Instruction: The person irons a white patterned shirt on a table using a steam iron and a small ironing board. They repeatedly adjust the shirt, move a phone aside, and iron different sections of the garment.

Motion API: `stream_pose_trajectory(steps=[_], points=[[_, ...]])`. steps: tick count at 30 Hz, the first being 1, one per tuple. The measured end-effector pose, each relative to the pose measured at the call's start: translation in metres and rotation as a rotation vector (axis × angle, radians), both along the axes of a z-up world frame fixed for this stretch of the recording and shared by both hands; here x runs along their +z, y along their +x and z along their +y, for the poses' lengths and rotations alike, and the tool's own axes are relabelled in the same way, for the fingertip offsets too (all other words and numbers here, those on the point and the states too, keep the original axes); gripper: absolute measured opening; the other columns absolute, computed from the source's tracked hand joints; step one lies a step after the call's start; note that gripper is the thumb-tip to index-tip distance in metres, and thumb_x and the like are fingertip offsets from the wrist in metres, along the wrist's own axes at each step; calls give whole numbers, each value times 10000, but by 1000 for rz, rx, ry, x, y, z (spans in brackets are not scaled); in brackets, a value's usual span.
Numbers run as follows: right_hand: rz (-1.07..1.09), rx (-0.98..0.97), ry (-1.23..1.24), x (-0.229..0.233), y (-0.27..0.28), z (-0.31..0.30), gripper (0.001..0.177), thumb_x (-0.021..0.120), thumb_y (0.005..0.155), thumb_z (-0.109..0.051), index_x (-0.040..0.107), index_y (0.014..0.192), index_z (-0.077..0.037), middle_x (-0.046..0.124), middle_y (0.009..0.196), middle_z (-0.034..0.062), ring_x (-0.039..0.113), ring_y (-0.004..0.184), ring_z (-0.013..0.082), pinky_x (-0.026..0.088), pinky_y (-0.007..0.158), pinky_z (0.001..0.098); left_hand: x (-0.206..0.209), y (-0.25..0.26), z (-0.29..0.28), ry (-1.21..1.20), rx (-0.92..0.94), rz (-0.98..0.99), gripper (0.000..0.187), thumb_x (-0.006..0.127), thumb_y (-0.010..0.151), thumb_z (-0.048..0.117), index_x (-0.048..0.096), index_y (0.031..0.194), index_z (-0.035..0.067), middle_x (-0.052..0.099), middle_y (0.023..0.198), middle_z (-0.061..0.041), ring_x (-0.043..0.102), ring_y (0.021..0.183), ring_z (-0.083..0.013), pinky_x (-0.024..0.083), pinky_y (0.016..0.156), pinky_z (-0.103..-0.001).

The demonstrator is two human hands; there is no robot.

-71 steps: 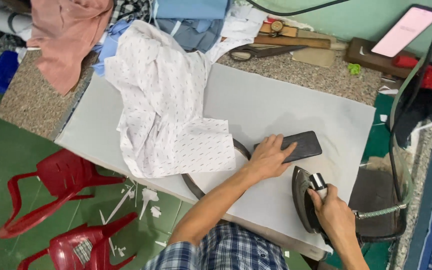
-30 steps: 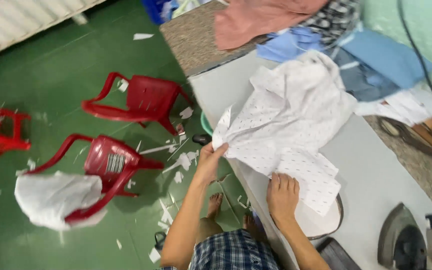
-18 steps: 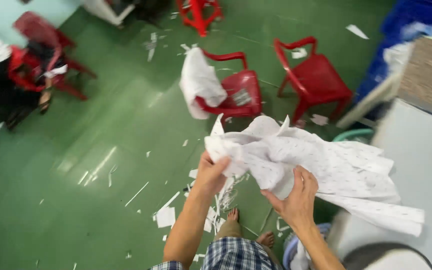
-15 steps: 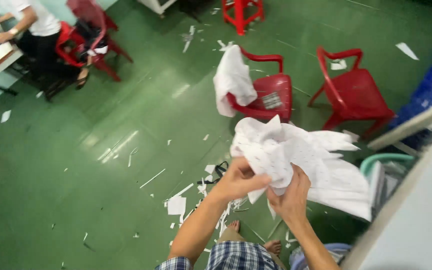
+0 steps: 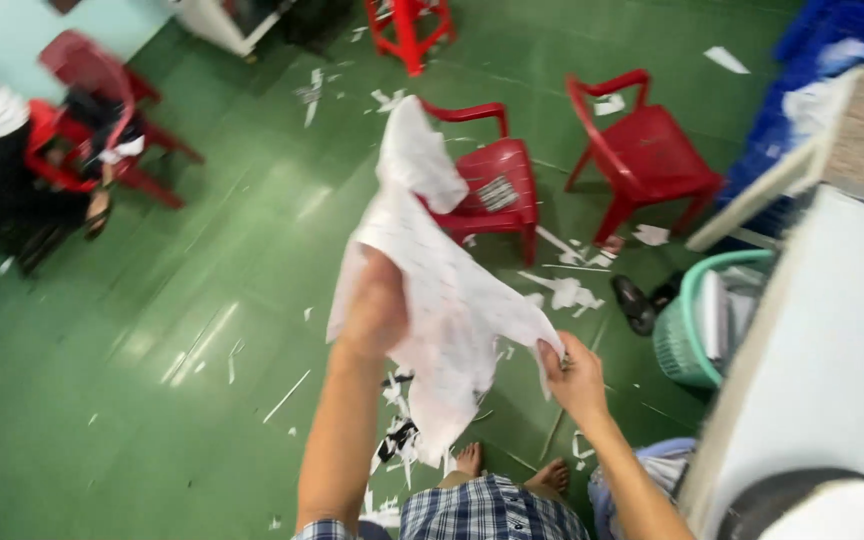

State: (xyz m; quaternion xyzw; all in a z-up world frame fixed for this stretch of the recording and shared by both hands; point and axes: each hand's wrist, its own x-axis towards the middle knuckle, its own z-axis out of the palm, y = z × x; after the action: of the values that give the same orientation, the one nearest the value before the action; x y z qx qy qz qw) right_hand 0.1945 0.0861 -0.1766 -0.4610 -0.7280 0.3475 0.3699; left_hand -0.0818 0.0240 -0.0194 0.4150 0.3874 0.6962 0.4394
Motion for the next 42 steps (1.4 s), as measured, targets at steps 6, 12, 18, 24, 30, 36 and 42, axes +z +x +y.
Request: stream_pose_trajectory(steps=[6,12,18,24,30,36,42], points=[[-48,-66,-24,58,93,70,145,825,874,-196,781,1007,-156,734,758,125,725,802,320,542,761,416,93,-7,45,420,9,20,745,407,1073,516,266,1591,0,338,1627,-224,360,1493,-324,279,1276,-498],[-28,-93,-4,143,161,142,130,743,989,-203,781,1071,-110,755,979,-9,623,890,73,481,820,253,123,-18,67,317,-34,-117,606,604,1034,515,529,1431,63,604,1400,-106,570,1349,-304,500,1143,-455],[17,-243,-5,180,208,136,118,714,1017,-133,769,1097,-66,746,981,35,637,891,103,490,831,253,135,12,101,311,-17,-174,575,590,1014,532,575,1380,89,585,1434,-109,514,1411,-291,409,1222,-441],[-112,-768,7,78,331,52,178,640,1061,-230,736,1076,-81,753,892,21,713,895,145,507,899,280,136,89,150,132,-106,-163,625,576,1006,477,508,1476,70,601,1416,-106,584,1335,-274,480,1171,-402],[-477,-1212,-1091,18,419,-86,822,342,976,-716,470,1536,-129,489,1508,196,506,1361,422,433,1055,592,102,243,209,-22,-464,-330,506,506,1032,292,497,1410,-44,578,1408,-217,536,1368,-361,433,1187,-458],[256,-1316,-1229,107,373,-112,867,637,735,-685,670,1234,24,729,1209,162,685,1097,313,499,884,394,159,388,251,66,-608,-378,879,785,792,490,541,1498,26,588,1490,-214,558,1455,-390,515,1231,-569],[342,-1524,-962,108,274,-136,894,658,791,-674,431,1472,-142,653,1352,159,670,1183,331,520,982,407,67,436,270,106,-942,28,570,583,891,-5,497,1451,-68,593,1393,-233,596,1350,-411,543,1186,-508]])
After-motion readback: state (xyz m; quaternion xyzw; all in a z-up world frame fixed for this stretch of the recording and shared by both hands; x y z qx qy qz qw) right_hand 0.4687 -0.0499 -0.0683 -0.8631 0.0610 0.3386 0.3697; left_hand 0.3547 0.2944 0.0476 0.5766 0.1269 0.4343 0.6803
